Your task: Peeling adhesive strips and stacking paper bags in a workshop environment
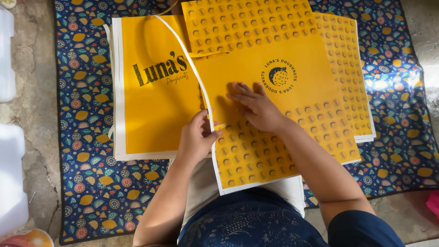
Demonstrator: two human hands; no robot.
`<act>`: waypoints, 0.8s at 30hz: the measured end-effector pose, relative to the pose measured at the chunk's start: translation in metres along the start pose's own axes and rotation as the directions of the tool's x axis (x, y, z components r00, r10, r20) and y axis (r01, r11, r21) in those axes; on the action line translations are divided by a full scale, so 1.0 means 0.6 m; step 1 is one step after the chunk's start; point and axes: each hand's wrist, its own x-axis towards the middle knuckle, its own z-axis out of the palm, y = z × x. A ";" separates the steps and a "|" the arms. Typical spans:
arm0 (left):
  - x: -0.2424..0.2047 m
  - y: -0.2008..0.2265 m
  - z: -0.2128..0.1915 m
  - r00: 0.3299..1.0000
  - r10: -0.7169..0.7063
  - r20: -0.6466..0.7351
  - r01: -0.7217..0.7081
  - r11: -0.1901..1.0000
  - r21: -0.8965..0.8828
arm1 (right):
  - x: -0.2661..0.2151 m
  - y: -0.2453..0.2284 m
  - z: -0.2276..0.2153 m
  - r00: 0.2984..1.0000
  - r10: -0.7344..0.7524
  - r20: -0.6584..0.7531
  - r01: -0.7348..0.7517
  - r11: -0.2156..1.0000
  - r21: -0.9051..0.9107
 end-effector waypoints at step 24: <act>-0.083 0.007 -0.047 0.949 -0.177 0.260 0.179 0.984 0.017 | -0.053 -0.037 -0.037 0.989 0.047 0.140 -0.002 0.953 -0.302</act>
